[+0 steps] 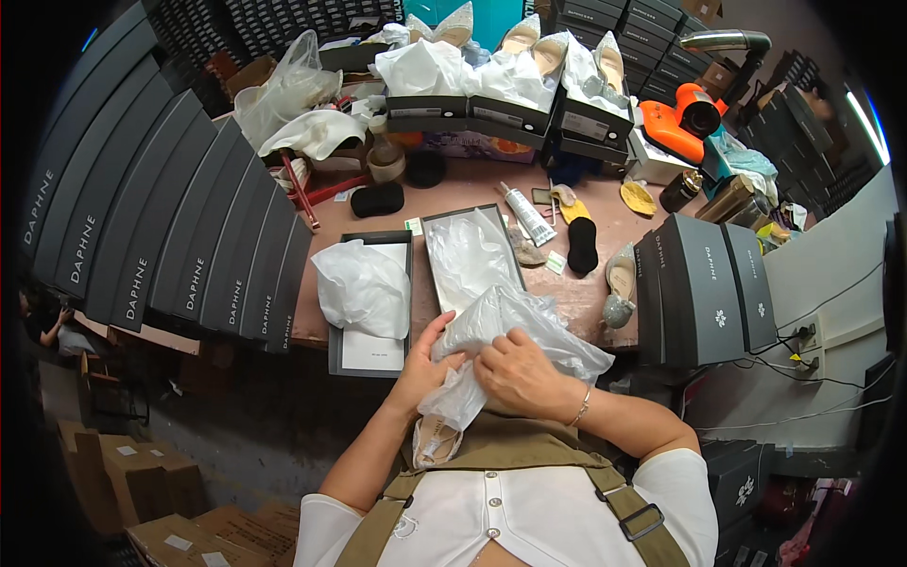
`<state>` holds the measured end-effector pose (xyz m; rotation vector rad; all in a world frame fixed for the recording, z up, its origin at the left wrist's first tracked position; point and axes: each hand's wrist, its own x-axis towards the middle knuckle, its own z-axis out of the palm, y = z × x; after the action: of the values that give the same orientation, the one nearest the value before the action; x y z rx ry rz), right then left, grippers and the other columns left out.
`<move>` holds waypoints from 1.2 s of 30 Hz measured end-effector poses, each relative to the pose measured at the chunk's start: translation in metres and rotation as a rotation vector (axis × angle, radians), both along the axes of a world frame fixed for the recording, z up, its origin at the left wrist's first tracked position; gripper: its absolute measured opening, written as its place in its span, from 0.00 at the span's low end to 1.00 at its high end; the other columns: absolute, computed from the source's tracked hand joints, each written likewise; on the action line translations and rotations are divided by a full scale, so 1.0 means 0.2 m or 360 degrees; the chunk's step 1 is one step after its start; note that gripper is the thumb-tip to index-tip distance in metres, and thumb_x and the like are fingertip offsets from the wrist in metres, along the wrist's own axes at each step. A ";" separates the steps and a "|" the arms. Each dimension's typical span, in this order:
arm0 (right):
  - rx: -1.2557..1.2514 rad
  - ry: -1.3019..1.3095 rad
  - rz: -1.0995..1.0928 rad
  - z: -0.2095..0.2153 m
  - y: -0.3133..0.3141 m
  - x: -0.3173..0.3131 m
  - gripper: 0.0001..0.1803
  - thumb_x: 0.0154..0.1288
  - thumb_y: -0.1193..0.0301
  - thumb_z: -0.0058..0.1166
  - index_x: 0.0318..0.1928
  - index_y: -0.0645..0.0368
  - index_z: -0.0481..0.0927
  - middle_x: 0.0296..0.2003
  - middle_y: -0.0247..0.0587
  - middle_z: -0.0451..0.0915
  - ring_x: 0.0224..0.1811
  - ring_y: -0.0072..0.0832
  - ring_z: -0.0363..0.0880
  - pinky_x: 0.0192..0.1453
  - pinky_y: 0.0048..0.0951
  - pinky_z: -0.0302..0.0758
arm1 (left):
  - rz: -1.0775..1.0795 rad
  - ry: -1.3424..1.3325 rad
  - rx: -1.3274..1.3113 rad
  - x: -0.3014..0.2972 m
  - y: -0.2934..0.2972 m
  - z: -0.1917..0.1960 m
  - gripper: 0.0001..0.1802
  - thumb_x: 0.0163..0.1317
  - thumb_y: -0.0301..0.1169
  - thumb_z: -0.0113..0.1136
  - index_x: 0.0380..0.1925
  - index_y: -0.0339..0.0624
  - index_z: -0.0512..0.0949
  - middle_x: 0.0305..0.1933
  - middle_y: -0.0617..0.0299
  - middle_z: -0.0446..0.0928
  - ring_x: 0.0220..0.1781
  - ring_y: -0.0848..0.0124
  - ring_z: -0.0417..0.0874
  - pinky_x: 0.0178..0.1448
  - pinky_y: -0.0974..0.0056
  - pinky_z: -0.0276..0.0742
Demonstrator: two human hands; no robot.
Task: The recorder is packing high-heeled shoes into boxes, using tissue paper and applying glue for minor repairs.
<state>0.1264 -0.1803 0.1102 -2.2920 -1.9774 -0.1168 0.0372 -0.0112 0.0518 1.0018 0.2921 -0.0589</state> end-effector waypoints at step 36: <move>0.0661 0.0979 -0.0368 -0.06 0.34 0.13 0.06 0.63 0.71 0.53 0.34 0.61 0.75 0.23 0.46 0.77 0.25 0.42 0.79 0.29 0.40 0.73 | 0.0893 0.0160 0.0030 0.04 -0.08 -0.19 0.36 0.56 0.12 0.46 0.67 0.46 0.60 0.59 0.57 0.71 0.52 0.71 0.76 0.53 0.70 0.74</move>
<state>0.1529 -0.1123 0.0975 -1.9585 -1.2504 0.1331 0.0458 -0.0280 0.0147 0.9071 0.6570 0.4046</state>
